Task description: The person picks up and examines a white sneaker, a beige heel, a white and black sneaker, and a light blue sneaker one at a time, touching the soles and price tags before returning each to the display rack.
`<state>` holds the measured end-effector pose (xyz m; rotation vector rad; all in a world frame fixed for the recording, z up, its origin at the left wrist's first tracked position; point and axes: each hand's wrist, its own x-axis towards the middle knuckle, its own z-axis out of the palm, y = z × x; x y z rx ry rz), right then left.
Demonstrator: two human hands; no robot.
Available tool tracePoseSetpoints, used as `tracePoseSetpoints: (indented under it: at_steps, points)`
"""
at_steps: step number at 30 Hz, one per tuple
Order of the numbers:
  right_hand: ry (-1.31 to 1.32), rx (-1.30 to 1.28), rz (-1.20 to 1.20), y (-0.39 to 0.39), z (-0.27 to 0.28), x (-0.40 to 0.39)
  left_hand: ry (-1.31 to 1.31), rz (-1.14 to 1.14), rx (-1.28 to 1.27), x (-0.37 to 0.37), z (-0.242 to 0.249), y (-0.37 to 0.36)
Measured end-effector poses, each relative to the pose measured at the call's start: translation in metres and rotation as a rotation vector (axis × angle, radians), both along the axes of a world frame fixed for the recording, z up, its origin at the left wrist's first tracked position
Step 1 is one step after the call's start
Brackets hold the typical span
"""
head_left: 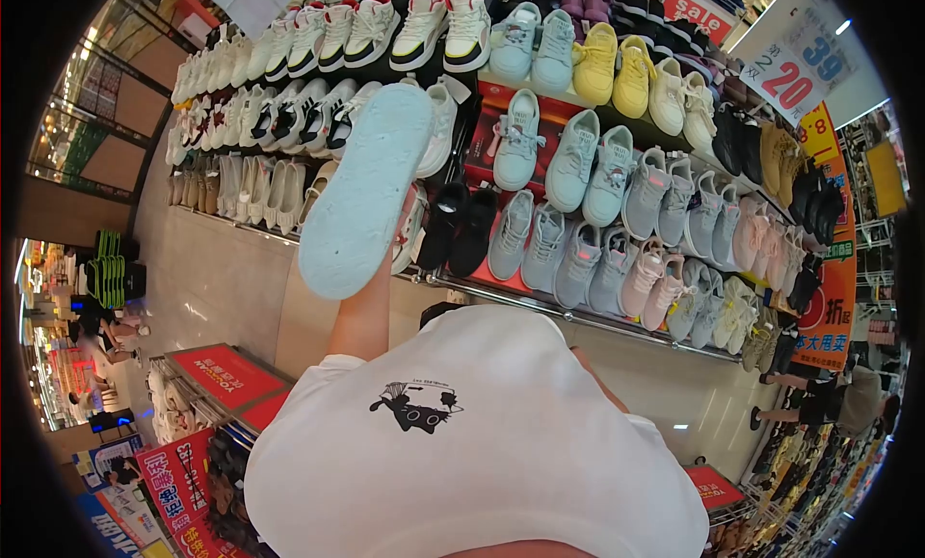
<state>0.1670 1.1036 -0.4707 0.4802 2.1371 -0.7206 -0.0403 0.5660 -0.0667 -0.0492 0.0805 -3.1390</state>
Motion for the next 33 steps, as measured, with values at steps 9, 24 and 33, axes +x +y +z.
tracePoseSetpoints:
  at_steps: [9,24,33]
  points:
    - [0.031,0.085,-0.071,-0.063,0.073,0.007,-0.355,-0.029,-0.707,-0.011,0.096,0.001]
    - [0.036,0.102,-0.239,-0.112,-0.009,0.159,0.241,0.666,-2.408,-0.150,0.015,0.015]
    - [0.023,0.137,-0.735,-0.170,0.072,0.142,0.392,0.543,-2.591,-0.214,-0.023,0.055]
